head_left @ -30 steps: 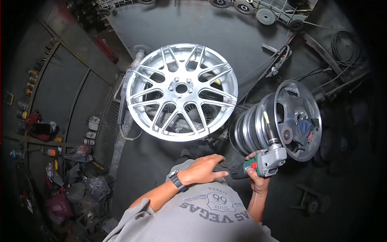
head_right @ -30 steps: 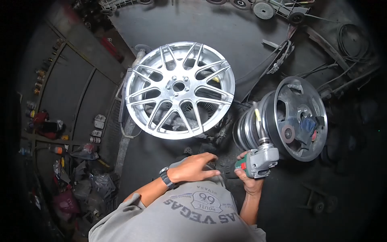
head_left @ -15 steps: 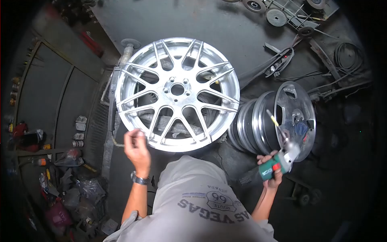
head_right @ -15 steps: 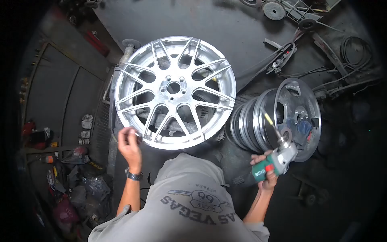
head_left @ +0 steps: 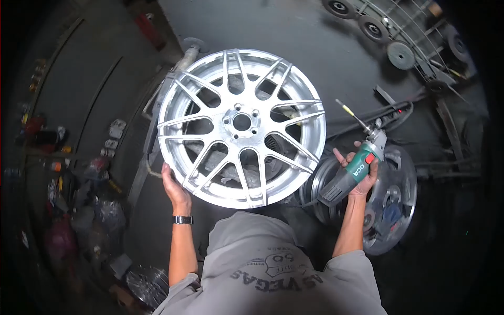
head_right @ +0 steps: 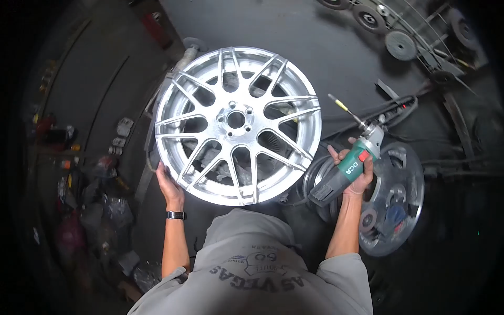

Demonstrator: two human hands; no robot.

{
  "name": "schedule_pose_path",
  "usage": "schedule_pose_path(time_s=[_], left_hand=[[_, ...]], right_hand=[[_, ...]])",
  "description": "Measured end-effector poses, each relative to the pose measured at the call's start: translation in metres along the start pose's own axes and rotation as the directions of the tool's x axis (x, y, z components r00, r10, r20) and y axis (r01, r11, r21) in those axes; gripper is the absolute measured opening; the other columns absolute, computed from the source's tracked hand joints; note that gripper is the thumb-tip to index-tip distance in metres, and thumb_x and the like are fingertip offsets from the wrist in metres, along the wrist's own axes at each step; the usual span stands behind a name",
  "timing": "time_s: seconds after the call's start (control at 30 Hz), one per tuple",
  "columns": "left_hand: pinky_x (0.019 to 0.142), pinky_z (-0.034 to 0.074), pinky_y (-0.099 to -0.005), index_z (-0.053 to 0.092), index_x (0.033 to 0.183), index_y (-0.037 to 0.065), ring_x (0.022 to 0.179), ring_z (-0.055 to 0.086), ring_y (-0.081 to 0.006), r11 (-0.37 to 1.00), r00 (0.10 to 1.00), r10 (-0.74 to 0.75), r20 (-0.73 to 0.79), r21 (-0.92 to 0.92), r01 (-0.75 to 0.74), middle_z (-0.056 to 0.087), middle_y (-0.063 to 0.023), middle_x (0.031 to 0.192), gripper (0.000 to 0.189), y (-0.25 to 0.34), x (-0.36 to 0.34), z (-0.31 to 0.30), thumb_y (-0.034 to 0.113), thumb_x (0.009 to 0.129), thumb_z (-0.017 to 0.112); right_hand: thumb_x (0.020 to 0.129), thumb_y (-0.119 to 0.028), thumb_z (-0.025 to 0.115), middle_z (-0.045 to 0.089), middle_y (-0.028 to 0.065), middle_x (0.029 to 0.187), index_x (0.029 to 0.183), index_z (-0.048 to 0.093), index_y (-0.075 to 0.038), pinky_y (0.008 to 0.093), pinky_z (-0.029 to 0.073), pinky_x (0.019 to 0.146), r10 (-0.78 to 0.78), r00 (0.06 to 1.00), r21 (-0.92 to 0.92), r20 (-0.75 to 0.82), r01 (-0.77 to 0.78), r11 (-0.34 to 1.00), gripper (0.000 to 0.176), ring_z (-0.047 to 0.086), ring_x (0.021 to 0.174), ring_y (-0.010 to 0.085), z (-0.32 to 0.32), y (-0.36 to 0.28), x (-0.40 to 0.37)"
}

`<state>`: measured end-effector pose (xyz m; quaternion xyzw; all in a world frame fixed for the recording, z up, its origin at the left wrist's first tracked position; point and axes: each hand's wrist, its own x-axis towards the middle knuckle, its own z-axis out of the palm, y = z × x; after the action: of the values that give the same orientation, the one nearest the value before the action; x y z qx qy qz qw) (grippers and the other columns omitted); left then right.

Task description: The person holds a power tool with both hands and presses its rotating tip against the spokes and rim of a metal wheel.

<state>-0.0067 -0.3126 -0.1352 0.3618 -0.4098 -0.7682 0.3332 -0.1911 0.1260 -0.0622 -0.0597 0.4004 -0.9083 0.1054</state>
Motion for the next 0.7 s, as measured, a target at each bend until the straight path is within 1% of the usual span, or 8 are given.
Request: schedule_pose_path(time_s=[0.17, 0.27, 0.4, 0.47, 0.53, 0.6, 0.67, 0.7], left_hand=[[0.11, 0.032, -0.0376, 0.037, 0.141, -0.006, 0.13, 0.043, -0.0262, 0.921, 0.969, 0.153, -0.192, 0.384, -0.07, 0.042, -0.019, 0.142, 0.062, 0.019, -0.054, 0.022, 0.035, 0.097, 0.05], [0.096, 0.043, -0.0333, 0.05, 0.128, -0.005, 0.111, 0.055, -0.0225, 0.74, 0.895, 0.423, -0.141, 0.624, -0.252, 0.055, -0.0165, 0.126, 0.041, 0.018, -0.083, 0.014, 0.018, 0.095, 0.055], [0.083, 0.047, -0.0286, 0.058, 0.115, -0.005, 0.091, 0.059, -0.0173, 0.628, 0.837, 0.542, -0.077, 0.699, -0.342, 0.062, -0.0104, 0.105, 0.025, 0.041, -0.136, 0.044, 0.009, 0.094, 0.056], [0.074, 0.047, -0.026, 0.061, 0.109, -0.003, 0.079, 0.057, -0.0127, 0.78, 0.948, 0.308, 0.085, 0.548, -0.303, 0.063, -0.0062, 0.091, 0.02, 0.045, -0.157, 0.054, 0.007, 0.091, 0.059], [0.08, 0.05, -0.027, 0.062, 0.112, -0.003, 0.083, 0.062, -0.0131, 0.756, 0.91, -0.016, 0.415, 0.6, -0.26, 0.066, -0.0086, 0.096, 0.023, 0.042, -0.167, 0.063, 0.01, 0.093, 0.056], [0.081, 0.05, -0.0286, 0.061, 0.118, 0.0, 0.091, 0.063, -0.0149, 0.794, 0.592, -0.427, 0.684, 0.596, -0.117, 0.066, -0.0096, 0.102, 0.03, 0.044, -0.171, 0.088, 0.015, 0.091, 0.062], [0.091, 0.048, -0.0322, 0.051, 0.133, 0.003, 0.109, 0.06, -0.0194, 0.791, 0.274, -0.536, 0.799, 0.588, -0.167, 0.061, -0.0124, 0.122, 0.052, 0.019, -0.18, 0.092, 0.023, 0.088, 0.068], [0.091, 0.048, -0.0322, 0.051, 0.133, 0.003, 0.109, 0.06, -0.0194, 0.796, 0.249, -0.535, 0.807, 0.58, -0.171, 0.061, -0.0124, 0.122, 0.052, 0.012, -0.184, 0.096, 0.023, 0.088, 0.068]], right_hand=[[0.084, -0.05, 0.068, 0.061, 0.0149, 0.085, 0.133, 0.037, 0.001, 0.0618, 0.029, 0.108, 0.052, 0.994, -0.007, 0.096, -0.052, 0.999, 0.078, 0.063, 0.078, 0.026, -0.003, -0.002, 0.002], [0.081, -0.044, 0.073, 0.06, 0.0152, 0.09, 0.135, 0.035, -0.001, 0.0562, 0.038, 0.102, 0.131, 0.988, -0.085, 0.085, -0.124, 0.989, 0.079, 0.062, 0.083, 0.0264, -0.001, -0.006, -0.016], [0.075, -0.029, 0.082, 0.058, 0.0162, 0.097, 0.137, 0.033, -0.004, 0.0451, 0.047, 0.09, 0.23, 0.973, -0.155, 0.018, -0.225, 0.962, 0.083, 0.061, 0.09, 0.0273, 0.011, -0.011, -0.049], [0.071, -0.023, 0.085, 0.057, 0.0149, 0.099, 0.137, 0.033, -0.005, 0.0414, 0.049, 0.085, 0.266, 0.964, -0.115, -0.01, -0.265, 0.957, 0.086, 0.061, 0.093, 0.0266, 0.019, -0.014, -0.068], [0.068, -0.023, 0.087, 0.056, 0.0128, 0.099, 0.138, 0.033, -0.006, 0.0409, 0.05, 0.084, 0.286, 0.958, -0.233, -0.034, -0.286, 0.929, 0.09, 0.061, 0.094, 0.0263, 0.033, -0.018, -0.088], [0.064, -0.022, 0.089, 0.056, 0.0112, 0.101, 0.135, 0.036, -0.003, 0.039, 0.051, 0.082, 0.253, 0.963, -0.273, -0.088, -0.268, 0.924, 0.091, 0.062, 0.093, 0.0255, 0.047, -0.018, -0.112], [0.062, -0.031, 0.092, 0.057, 0.0098, 0.107, 0.131, 0.041, -0.001, 0.0397, 0.052, 0.081, 0.208, 0.972, -0.548, -0.109, -0.234, 0.803, 0.091, 0.062, 0.093, 0.0245, 0.058, -0.019, -0.138], [0.057, -0.019, 0.093, 0.061, 0.01, 0.101, 0.122, 0.05, 0.002, 0.0346, 0.053, 0.078, 0.163, 0.97, -0.529, -0.181, -0.236, 0.816, 0.081, 0.063, 0.087, 0.0202, 0.077, -0.015, -0.149]])
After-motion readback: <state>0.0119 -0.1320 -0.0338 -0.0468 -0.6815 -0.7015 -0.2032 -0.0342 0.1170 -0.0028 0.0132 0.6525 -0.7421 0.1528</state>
